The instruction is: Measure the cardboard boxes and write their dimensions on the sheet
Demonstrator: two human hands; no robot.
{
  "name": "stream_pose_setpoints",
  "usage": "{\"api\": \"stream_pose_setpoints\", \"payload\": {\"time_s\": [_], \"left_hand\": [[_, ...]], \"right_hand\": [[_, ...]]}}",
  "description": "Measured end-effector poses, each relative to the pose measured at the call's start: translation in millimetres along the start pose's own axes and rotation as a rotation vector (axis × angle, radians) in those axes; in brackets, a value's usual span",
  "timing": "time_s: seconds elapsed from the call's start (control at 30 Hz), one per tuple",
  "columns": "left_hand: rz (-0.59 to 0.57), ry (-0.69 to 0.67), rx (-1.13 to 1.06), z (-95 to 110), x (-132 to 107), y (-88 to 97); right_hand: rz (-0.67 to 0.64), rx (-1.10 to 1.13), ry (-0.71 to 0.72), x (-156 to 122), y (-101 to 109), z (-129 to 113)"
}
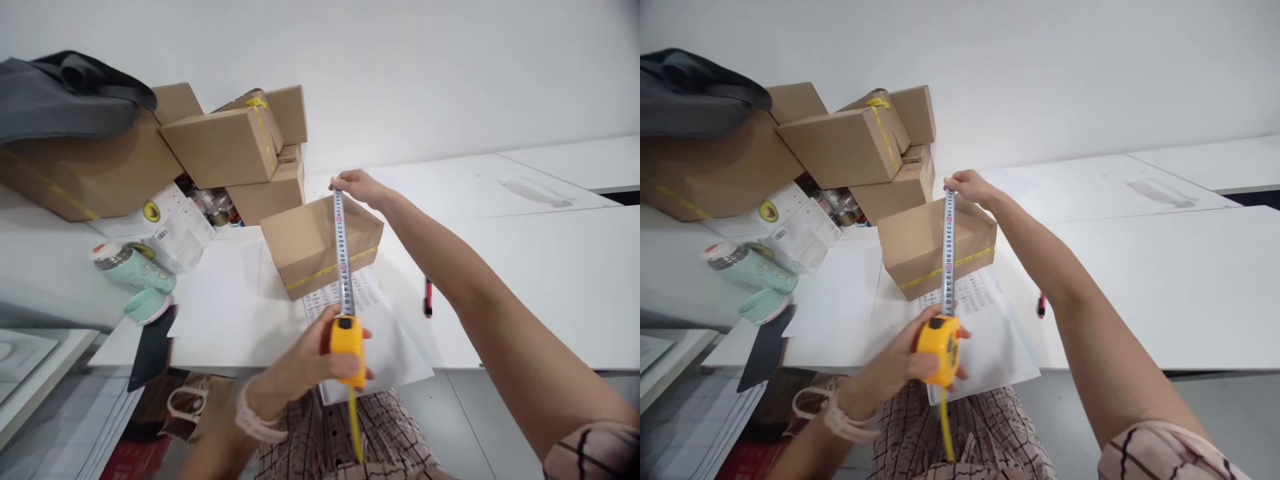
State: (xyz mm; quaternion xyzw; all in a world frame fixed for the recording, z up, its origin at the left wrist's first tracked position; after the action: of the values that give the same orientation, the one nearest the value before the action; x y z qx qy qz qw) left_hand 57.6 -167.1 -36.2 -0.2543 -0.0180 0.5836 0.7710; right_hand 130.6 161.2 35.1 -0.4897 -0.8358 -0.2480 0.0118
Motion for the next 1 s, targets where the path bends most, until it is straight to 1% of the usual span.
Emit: {"api": "stream_pose_setpoints", "payload": {"time_s": [0.03, 0.07, 0.13, 0.2, 0.3, 0.33, 0.4, 0.5, 0.57, 0.63, 0.67, 0.7, 0.73, 0.8, 0.87, 0.9, 0.93, 0.97, 1.0], "left_hand": [[0.012, -0.053, -0.056, -7, 12, -14.9], [0.045, -0.119, -0.102, -10, 25, -26.1], [0.117, -0.227, -0.159, -8, 46, -38.7], [0.167, -0.277, -0.187, -1, 61, -42.2], [0.206, -0.290, -0.211, 6, 68, -42.1], [0.214, -0.291, -0.221, 6, 68, -42.9], [0.227, -0.289, -0.239, 6, 67, -46.7], [0.234, -0.272, -0.256, 3, 66, -55.3], [0.241, -0.263, -0.267, 2, 67, -59.8], [0.255, -0.262, -0.275, 2, 70, -61.5], [0.262, -0.264, -0.273, 3, 72, -61.3], [0.267, -0.266, -0.267, 4, 72, -60.2], [0.270, -0.267, -0.258, 4, 72, -58.3], [0.263, -0.269, -0.222, 5, 64, -51.3], [0.261, -0.293, -0.151, 4, 47, -39.3], [0.289, -0.321, -0.100, 3, 35, -30.7], [0.345, -0.357, -0.042, 1, 22, -20.4], [0.433, -0.397, 0.020, -2, 9, -8.5], [0.545, -0.434, 0.082, -5, -3, 4.4]], "right_hand": [[-0.048, -0.033, 0.006, 5, -11, -4], [-0.076, -0.057, -0.005, 10, -22, -6], [-0.082, -0.098, -0.058, 19, -40, -7], [-0.071, -0.172, -0.106, 26, -52, -7], [-0.077, -0.291, -0.125, 23, -57, -9], [-0.089, -0.289, -0.124, 17, -55, -10], [-0.112, -0.222, -0.110, -7, -48, -14], [-0.109, -0.084, -0.090, -62, -34, -25], [-0.098, -0.033, -0.081, -97, -27, -34], [-0.095, -0.009, -0.061, -117, -25, -42], [-0.098, -0.009, -0.053, -118, -26, -45], [-0.102, -0.017, -0.048, -114, -28, -46], [-0.108, -0.030, -0.048, -104, -30, -46], [-0.106, -0.063, -0.060, -72, -30, -41], [-0.058, -0.079, -0.090, -38, -22, -29], [-0.012, -0.081, -0.087, -24, -13, -20], [0.046, -0.078, -0.069, -16, -2, -10], [0.092, -0.075, -0.061, -13, 9, 1], [0.125, -0.077, -0.071, -17, 19, 14]]}}
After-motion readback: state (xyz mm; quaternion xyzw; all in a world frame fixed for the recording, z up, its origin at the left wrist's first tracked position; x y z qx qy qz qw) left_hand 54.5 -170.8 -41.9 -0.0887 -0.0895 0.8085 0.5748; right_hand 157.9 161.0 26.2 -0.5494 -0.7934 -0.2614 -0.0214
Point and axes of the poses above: each hand's wrist, its own x-axis towards the middle knuckle, its own y-axis out of the back of the hand, z = x × y, the point moved 3 cm from there along x, towards the middle knuckle, and after that the axes turned 1 degree about -x, right-handed, at the moved point
